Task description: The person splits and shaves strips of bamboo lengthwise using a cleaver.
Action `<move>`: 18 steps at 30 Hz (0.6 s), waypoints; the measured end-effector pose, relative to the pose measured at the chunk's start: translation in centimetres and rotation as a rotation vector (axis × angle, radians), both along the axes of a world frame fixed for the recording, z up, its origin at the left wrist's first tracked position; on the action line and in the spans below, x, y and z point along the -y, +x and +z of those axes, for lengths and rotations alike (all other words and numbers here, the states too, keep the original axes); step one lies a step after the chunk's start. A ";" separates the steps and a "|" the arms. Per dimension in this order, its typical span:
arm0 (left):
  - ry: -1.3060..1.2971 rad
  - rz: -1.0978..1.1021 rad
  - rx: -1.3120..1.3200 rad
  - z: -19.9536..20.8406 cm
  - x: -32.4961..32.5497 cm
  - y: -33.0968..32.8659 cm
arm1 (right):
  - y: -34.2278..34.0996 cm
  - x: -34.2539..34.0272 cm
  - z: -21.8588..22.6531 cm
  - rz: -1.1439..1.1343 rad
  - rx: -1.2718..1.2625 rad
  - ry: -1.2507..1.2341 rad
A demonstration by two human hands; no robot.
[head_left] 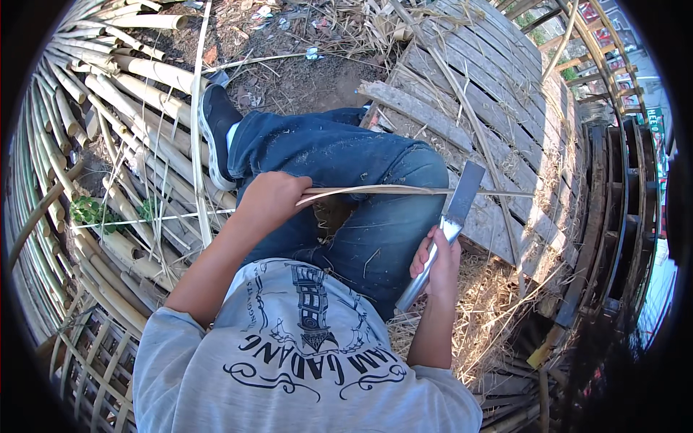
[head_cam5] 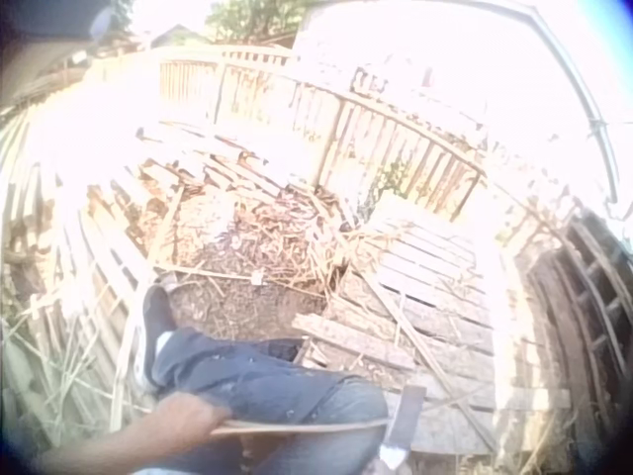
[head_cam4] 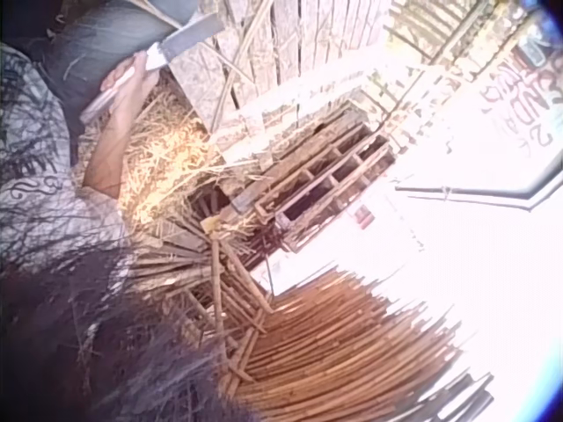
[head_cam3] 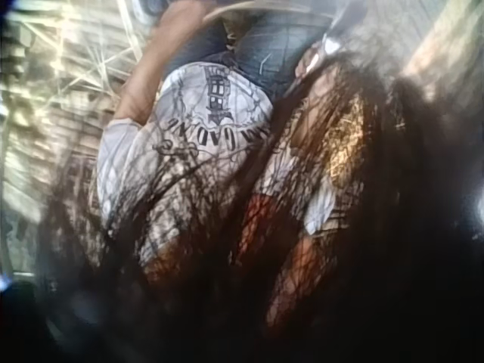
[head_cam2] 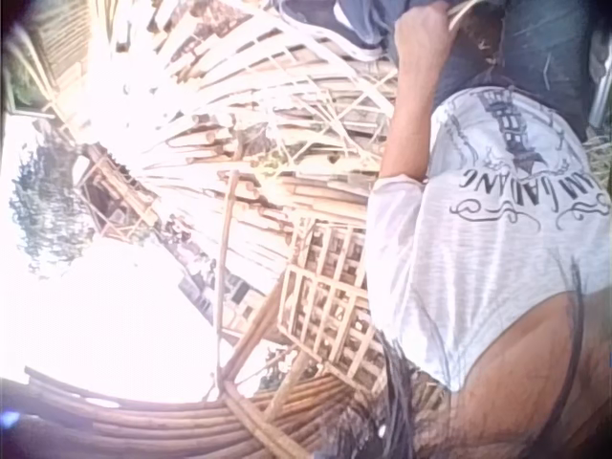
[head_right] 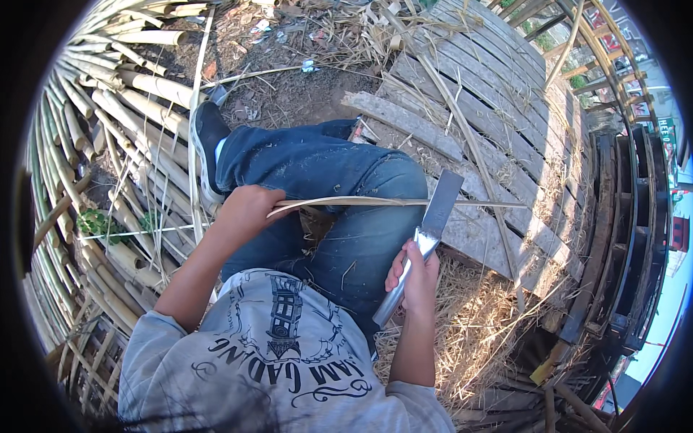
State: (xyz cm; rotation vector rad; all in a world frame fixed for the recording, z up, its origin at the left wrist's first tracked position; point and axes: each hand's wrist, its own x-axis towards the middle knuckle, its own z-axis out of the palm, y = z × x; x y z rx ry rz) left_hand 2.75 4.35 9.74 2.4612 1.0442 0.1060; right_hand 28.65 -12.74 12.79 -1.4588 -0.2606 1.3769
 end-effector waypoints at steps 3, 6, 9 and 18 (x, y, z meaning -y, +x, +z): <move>0.007 -0.009 -0.022 0.0 -0.2 0.0 | -0.4 0.4 -0.3 0.172 0.148 -0.100; -0.051 0.009 -0.002 0.0 -0.3 -0.2 | -0.2 0.1 -0.1 0.158 0.031 -0.083; -0.061 0.010 0.009 -0.1 -0.2 -0.2 | -0.2 0.4 -0.5 0.157 -0.082 -0.035; -0.043 -0.026 -0.004 -0.3 -0.3 0.0 | 0.1 0.9 -1.2 0.190 0.031 -0.052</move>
